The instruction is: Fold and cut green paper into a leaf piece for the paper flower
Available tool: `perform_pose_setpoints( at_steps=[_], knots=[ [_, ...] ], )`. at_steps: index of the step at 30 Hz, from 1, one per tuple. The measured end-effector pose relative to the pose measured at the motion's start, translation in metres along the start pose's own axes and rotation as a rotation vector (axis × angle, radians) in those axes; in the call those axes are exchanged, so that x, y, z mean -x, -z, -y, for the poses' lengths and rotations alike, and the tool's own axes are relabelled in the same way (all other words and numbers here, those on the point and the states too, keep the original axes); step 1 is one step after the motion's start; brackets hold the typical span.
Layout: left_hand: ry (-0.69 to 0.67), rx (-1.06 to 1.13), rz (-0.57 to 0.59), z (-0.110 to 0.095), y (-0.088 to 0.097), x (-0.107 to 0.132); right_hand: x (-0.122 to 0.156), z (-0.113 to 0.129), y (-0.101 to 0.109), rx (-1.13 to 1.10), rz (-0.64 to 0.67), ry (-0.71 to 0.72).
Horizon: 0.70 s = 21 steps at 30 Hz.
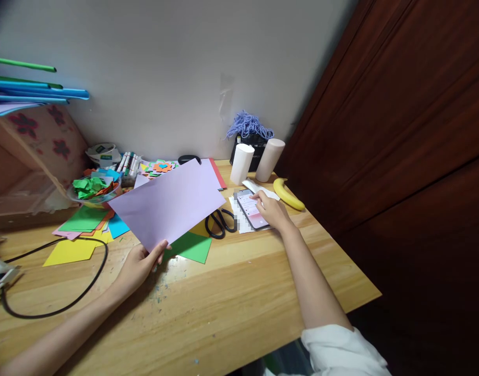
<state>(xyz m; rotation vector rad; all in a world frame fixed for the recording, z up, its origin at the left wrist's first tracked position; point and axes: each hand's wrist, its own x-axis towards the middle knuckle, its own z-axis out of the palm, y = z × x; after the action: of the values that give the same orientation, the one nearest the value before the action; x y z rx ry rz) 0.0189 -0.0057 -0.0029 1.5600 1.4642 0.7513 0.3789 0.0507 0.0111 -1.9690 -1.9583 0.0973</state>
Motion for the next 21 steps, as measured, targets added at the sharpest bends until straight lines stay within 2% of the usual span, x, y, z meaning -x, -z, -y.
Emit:
perform_pose_setpoints(
  at_steps=[8, 15, 18, 21],
  knots=[
    [-0.011, 0.001, 0.007, 0.004, -0.001, -0.001, 0.0, 0.001, -0.001, -0.004, 0.007, -0.002],
    [0.002, -0.005, 0.008, 0.001, -0.001, -0.001, 0.002, 0.001, 0.004, -0.15, -0.179, -0.001],
    [0.013, -0.006, -0.002, -0.002, 0.0, 0.0, 0.002, 0.006, 0.003, -0.275, -0.185, -0.009],
    [0.012, 0.029, -0.006, -0.003, 0.002, 0.001, 0.006, 0.03, -0.003, -0.561, -0.061, 0.021]
  ],
)
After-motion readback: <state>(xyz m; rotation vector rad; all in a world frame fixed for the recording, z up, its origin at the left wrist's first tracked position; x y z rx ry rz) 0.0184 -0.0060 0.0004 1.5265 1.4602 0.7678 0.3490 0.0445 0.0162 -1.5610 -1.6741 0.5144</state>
